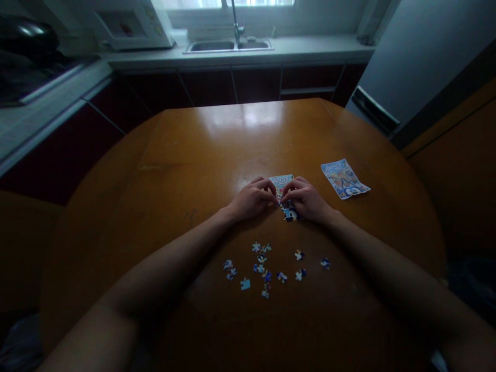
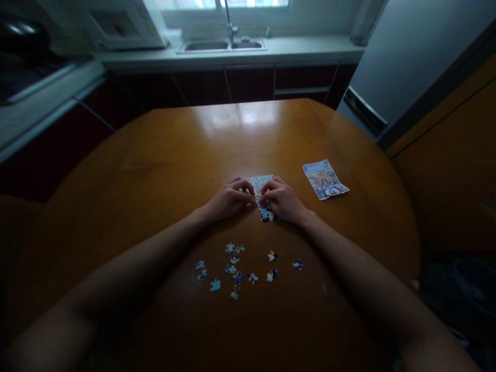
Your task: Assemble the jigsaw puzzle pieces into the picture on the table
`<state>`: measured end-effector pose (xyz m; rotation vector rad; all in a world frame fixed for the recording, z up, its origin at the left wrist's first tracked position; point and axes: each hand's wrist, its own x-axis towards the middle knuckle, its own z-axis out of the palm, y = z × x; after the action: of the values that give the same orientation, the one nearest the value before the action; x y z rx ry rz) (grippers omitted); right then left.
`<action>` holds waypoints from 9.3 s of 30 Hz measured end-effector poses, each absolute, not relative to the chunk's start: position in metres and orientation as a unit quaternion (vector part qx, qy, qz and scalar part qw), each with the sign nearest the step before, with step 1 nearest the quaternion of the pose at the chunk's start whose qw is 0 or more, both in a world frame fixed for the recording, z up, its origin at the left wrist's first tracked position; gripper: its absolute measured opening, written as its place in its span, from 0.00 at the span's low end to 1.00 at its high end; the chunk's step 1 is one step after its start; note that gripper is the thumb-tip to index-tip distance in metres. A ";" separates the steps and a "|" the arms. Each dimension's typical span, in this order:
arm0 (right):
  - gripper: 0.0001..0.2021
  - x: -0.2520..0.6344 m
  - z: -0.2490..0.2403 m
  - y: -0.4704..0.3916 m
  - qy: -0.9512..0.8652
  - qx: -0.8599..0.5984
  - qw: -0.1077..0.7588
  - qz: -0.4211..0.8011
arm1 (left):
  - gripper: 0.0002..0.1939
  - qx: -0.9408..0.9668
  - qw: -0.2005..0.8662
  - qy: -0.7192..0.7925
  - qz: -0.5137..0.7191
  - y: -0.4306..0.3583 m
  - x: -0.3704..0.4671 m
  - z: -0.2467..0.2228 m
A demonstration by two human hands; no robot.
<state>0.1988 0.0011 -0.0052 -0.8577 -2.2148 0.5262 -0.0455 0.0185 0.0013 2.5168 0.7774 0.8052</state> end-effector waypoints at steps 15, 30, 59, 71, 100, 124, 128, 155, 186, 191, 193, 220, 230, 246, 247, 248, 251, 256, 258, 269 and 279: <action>0.14 0.198 0.002 0.000 -0.817 -0.377 0.390 0.199 | 0.13 0.906 0.191 0.251 0.281 0.019 -0.046 -0.002; 0.08 0.262 0.063 -0.137 -0.840 -0.417 0.043 0.344 | 0.08 0.894 0.185 0.260 0.314 0.022 -0.045 -0.002; 0.07 0.253 0.049 -0.081 -0.737 -0.507 0.294 0.337 | 0.07 0.882 0.206 0.267 0.329 0.022 -0.045 -0.005; 0.09 0.182 0.014 -0.037 -0.794 -0.415 0.317 0.310 | 0.08 0.885 0.206 0.290 0.302 0.018 -0.046 0.001; 0.04 0.187 0.003 -0.036 -0.861 -0.408 0.251 0.171 | 0.08 0.886 0.213 0.287 0.295 0.018 -0.045 0.003; 0.09 0.193 0.004 -0.035 -0.803 -0.467 0.327 0.174 | 0.14 0.909 0.229 0.233 0.258 0.018 -0.045 0.003; 0.09 0.194 0.001 -0.032 -0.776 -0.484 0.357 0.188 | 0.14 0.913 0.229 0.220 0.255 0.017 -0.046 0.006; 0.08 0.197 -0.005 -0.025 -0.710 -0.523 0.405 0.242 | 0.13 0.911 0.230 0.230 0.255 0.016 -0.046 0.006; 0.10 0.196 0.000 -0.026 -0.581 -0.573 0.503 0.285 | 0.13 0.896 0.241 0.250 0.277 0.016 -0.047 0.006; 0.06 0.198 0.002 -0.023 -0.551 -0.572 0.531 0.296 | 0.13 0.891 0.237 0.262 0.284 0.018 -0.046 0.003; 0.07 0.201 0.012 -0.028 -0.568 -0.560 0.522 0.302 | 0.11 0.886 0.236 0.274 0.289 0.019 -0.046 0.003; 0.07 0.203 0.037 -0.164 -0.918 -0.340 0.059 0.196 | 0.11 0.884 0.220 0.279 0.303 0.020 -0.044 0.000; 0.11 0.197 0.044 -0.177 -0.880 -0.407 0.067 0.237 | 0.10 0.887 0.222 0.279 0.295 0.020 -0.043 0.001; 0.05 0.182 0.034 -0.062 -0.677 -0.456 0.428 0.390 | 0.08 0.883 0.229 0.285 0.293 0.019 -0.043 0.002; 0.04 0.182 0.029 -0.059 -0.682 -0.457 0.422 0.385 | 0.08 0.883 0.230 0.286 0.293 0.018 -0.043 0.002; 0.04 0.181 0.025 -0.057 -0.691 -0.459 0.414 0.375 | 0.09 0.883 0.229 0.287 0.293 0.018 -0.043 0.003; 0.05 0.182 0.014 -0.055 -0.723 -0.462 0.395 0.329 | 0.09 0.883 0.228 0.285 0.295 0.018 -0.043 0.003; 0.05 0.181 0.006 -0.057 -0.751 -0.450 0.375 0.304 | 0.08 0.892 0.233 0.253 0.292 0.017 -0.045 0.006; 0.05 0.180 0.006 -0.058 -0.758 -0.452 0.367 0.293 | 0.08 0.898 0.237 0.236 0.286 0.016 -0.045 0.008; 0.05 0.179 0.004 -0.058 -0.794 -0.477 0.315 0.204 | 0.07 0.911 0.257 0.186 0.264 0.015 -0.046 0.012; 0.04 0.182 -0.003 -0.053 -0.813 -0.438 0.327 0.201 | 0.05 0.913 0.278 0.174 0.244 0.015 -0.047 0.014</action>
<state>0.1818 -0.0531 -0.0031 -1.1478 -2.1287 0.5258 -0.0468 0.0149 0.0139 2.4488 0.4675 0.6538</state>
